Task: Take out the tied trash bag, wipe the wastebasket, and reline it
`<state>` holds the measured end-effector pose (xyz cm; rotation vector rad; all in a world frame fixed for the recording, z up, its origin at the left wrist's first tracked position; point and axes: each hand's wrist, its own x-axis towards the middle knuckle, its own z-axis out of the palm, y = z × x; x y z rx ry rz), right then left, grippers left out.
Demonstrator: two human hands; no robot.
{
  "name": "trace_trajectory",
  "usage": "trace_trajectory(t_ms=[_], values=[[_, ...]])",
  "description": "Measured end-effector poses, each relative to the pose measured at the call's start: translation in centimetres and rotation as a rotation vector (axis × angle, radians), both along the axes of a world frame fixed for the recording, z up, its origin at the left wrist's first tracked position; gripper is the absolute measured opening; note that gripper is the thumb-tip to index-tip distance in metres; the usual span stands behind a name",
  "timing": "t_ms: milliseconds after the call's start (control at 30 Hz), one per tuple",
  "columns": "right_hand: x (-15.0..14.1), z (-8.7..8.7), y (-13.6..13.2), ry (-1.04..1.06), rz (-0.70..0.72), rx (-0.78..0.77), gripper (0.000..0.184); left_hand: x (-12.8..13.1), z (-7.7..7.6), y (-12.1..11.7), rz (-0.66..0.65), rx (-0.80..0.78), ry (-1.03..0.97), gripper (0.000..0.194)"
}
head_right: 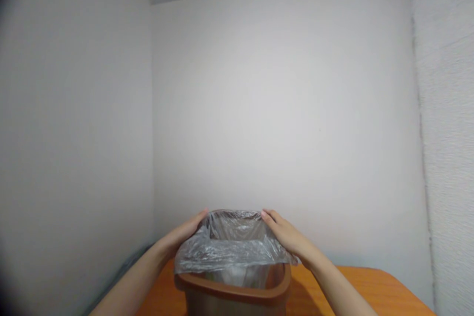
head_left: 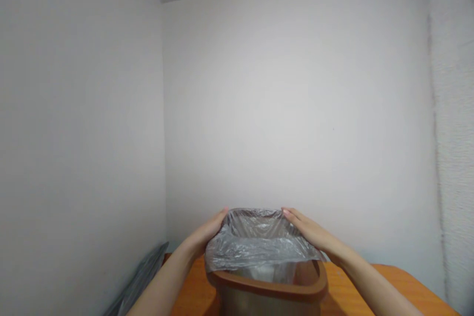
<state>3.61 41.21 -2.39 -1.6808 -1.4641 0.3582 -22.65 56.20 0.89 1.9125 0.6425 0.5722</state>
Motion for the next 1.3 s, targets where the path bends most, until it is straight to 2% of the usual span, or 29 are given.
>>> trace_trajectory(t_ms=[133, 200, 233, 300, 367, 400, 467, 533, 600, 700, 833, 933, 1033, 1133, 1300], values=[[-0.6, -1.3, -2.6, 0.272, 0.055, 0.037, 0.073, -1.9, -0.9, -2.0, -0.027, -0.267, -0.001, 0.086], [-1.1, -2.1, -4.3, 0.315, 0.097, 0.095, 0.070, -3.1, -1.2, -2.9, 0.050, -0.273, -0.042, 0.087], [-1.4, -2.4, -5.2, 0.308, 0.096, 0.134, 0.067, -3.8, -1.3, -3.3, 0.122, -0.206, -0.074, 0.088], [-2.1, -2.8, -7.1, 0.239, 0.019, 0.237, 0.059, -5.1, -1.1, -4.4, 0.289, 0.057, -0.153, 0.084], [-2.9, -2.8, -9.0, 0.127, -0.080, 0.352, 0.048, -6.3, -0.4, -5.9, 0.357, 0.356, -0.201, 0.067], [-3.3, -2.8, -9.9, 0.066, -0.096, 0.397, 0.042, -6.9, 0.1, -6.8, 0.324, 0.492, -0.195, 0.056], [-4.1, -2.7, -11.5, -0.054, -0.068, 0.453, 0.032, -7.6, 1.1, -8.8, 0.177, 0.724, -0.126, 0.041], [-4.9, -2.9, -12.6, -0.182, -0.036, 0.493, 0.026, -7.9, 1.8, -10.4, 0.054, 0.929, -0.031, 0.036], [-5.5, -3.1, -13.2, -0.304, -0.044, 0.553, 0.023, -7.7, 2.1, -11.5, 0.010, 1.115, -0.001, 0.028], [-6.4, -3.2, -13.6, -0.386, -0.030, 0.625, 0.018, -7.3, 1.6, -12.3, -0.019, 1.314, -0.092, 0.010], [-6.9, -4.1, -14.1, -0.445, -0.004, 0.697, 0.022, -7.6, 0.0, -13.0, -0.038, 1.460, -0.279, 0.020], [-6.6, -5.9, -14.3, -0.568, 0.034, 0.739, 0.029, -8.5, -2.1, -13.1, -0.039, 1.556, -0.362, 0.029], [-6.1, -7.9, -14.0, -0.619, 0.036, 0.718, 0.030, -9.3, -4.2, -12.8, -0.026, 1.641, -0.241, 0.029], [-6.2, -9.2, -13.6, -0.590, -0.016, 0.656, 0.026, -9.7, -5.9, -12.6, 0.050, 1.678, -0.096, 0.028], [-6.4, -11.6, -13.9, -0.712, -0.129, 0.665, 0.013, -10.8, -9.1, -12.1, 0.045, 1.732, -0.077, 0.026]])
